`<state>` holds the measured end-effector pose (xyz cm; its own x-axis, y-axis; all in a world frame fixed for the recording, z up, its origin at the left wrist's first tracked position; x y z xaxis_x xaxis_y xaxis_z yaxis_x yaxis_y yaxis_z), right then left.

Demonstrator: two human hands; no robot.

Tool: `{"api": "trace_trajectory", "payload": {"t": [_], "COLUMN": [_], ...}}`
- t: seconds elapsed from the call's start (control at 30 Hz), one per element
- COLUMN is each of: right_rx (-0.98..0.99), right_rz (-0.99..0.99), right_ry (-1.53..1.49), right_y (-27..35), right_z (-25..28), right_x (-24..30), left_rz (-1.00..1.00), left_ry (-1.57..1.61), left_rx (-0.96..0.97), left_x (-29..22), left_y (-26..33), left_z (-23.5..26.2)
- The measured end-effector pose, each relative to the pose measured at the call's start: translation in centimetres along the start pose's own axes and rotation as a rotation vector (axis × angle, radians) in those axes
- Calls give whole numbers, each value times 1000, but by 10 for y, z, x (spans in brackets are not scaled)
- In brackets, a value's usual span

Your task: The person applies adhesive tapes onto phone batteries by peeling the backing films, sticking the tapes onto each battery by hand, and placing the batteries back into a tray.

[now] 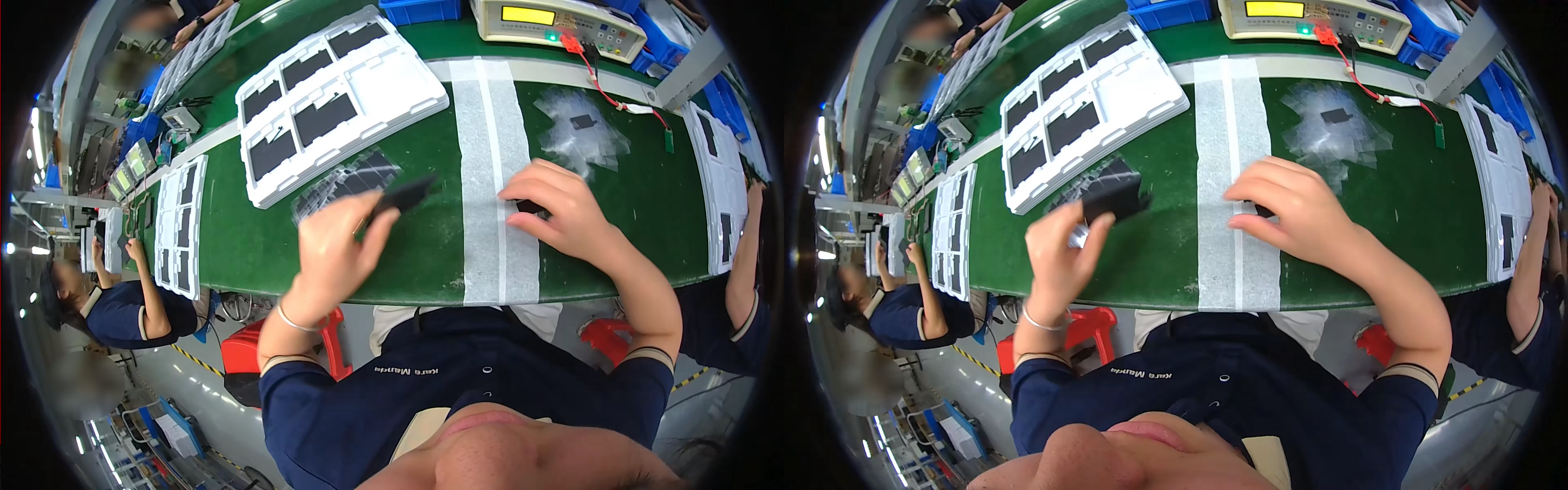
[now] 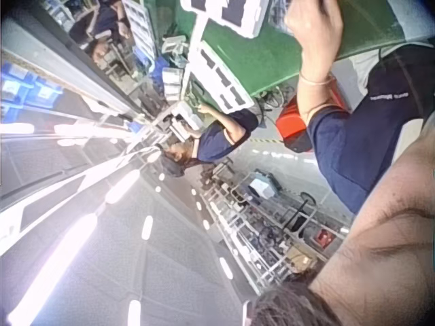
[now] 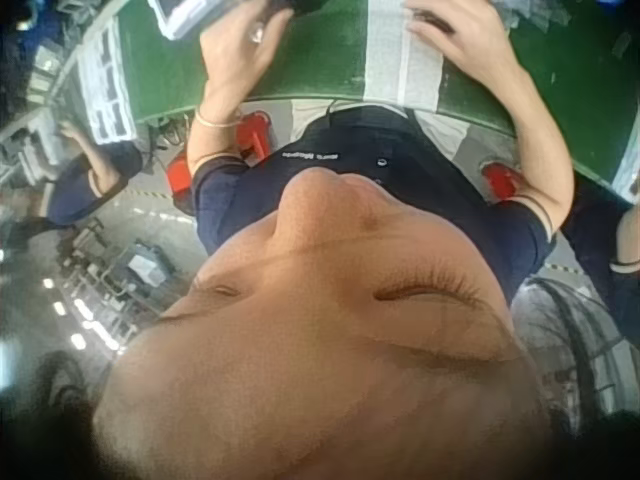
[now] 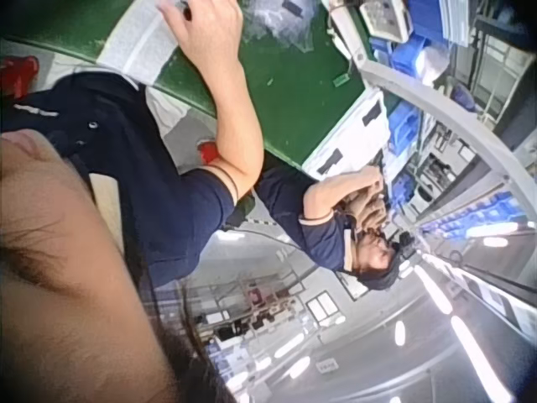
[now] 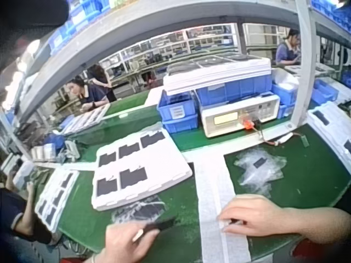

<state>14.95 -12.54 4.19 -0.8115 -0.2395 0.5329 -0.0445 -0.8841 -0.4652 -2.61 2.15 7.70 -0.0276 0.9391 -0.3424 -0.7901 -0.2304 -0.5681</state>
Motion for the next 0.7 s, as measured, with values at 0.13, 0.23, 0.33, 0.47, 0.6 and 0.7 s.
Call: {"api": "trace_trajectory", "payload": {"t": [0.13,0.23,0.33,0.47,0.6,0.7], "right_rx": [116,201,212,276,170,105], "right_rz": [-211,-167,-130,7,320,323], "right_ry": [330,365,309,207,114,131], "right_y": [39,47,55,64,73,29], "right_z": [-3,-15,-19,-28,-39,-21], "right_x": [1,19,30,47,62,59], "left_rz": [-232,-144,-103,-31,-41,-32], "left_ry": [-229,-384,-570,-570,-427,429], "left_rx": [-183,-123,60,242,322,339], "left_x": [33,74,108,108,95,48], "left_y": [-54,-86,-101,-95,-87,-65], "left_z": [-6,-37,-72,-92,-87,-86]}}
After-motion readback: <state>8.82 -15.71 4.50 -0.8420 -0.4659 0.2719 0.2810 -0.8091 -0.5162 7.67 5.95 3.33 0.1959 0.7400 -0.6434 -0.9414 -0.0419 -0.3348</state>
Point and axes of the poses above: each hand's wrist, its own y-axis away from the middle knuckle, its own z-axis out of the back of the hand, x = y × z, the point moved 5 cm from there along -y, towards the middle knuckle
